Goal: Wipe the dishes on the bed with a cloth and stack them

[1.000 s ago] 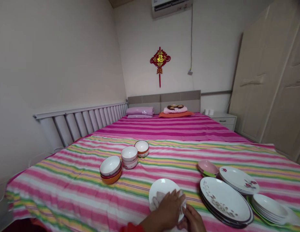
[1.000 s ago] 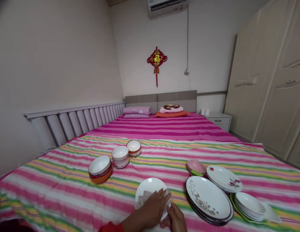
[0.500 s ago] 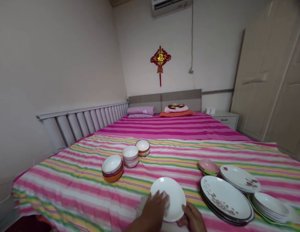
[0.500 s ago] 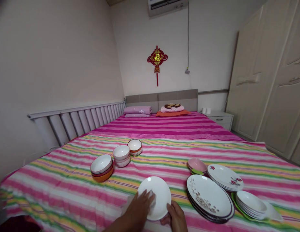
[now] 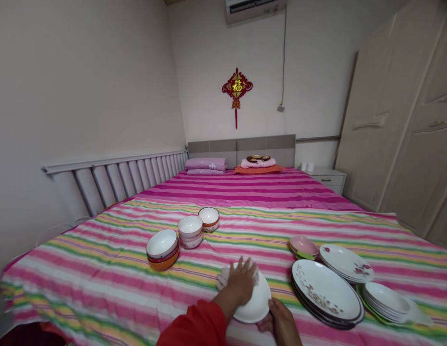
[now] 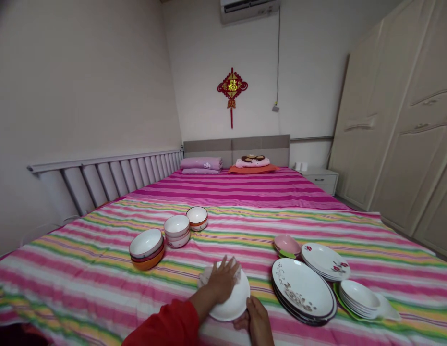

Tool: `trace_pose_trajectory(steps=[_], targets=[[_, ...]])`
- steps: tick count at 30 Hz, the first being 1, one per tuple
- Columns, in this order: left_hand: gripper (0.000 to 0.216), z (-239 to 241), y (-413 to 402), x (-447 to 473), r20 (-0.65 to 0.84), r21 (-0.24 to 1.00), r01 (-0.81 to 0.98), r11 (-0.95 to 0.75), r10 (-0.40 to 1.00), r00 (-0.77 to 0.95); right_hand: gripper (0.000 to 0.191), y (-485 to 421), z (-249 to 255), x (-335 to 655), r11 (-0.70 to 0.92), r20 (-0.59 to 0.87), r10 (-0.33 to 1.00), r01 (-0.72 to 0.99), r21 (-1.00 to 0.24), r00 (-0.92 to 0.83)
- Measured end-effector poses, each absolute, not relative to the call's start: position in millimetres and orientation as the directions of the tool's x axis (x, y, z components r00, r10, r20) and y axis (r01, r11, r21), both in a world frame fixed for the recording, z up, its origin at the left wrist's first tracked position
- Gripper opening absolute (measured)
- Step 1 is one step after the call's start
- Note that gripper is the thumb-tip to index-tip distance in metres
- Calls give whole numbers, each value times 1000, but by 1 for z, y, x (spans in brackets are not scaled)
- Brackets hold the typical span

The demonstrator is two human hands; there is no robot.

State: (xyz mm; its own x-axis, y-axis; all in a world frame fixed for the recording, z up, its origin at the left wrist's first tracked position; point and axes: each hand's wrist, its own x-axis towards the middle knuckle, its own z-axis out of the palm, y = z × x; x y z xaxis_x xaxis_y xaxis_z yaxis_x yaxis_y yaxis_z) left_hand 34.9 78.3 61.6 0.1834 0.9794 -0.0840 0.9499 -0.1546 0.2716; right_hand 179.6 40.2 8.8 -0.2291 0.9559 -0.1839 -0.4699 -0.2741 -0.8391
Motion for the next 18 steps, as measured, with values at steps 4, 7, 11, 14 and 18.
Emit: trace_pose_trajectory(steps=[4,7,11,14,18], targets=[[55,53,61,3,-52,206,978,-38,997,50,47,40,10,180,-261,-169,958,-466,-845,-231],[54,48,29,-5,-47,200,977,-71,996,82,48,40,11,179,-269,-176,956,-463,-844,-233],[61,43,-10,9,-51,267,927,-263,957,286,48,38,13,179,-247,-167,964,-465,-850,-207],[71,39,-20,21,19,265,894,-361,929,370,48,38,17,178,-236,-166,968,-475,-848,-186],[48,32,-16,23,99,152,926,-345,938,333,45,37,23,180,-259,-174,962,-500,-826,-211]])
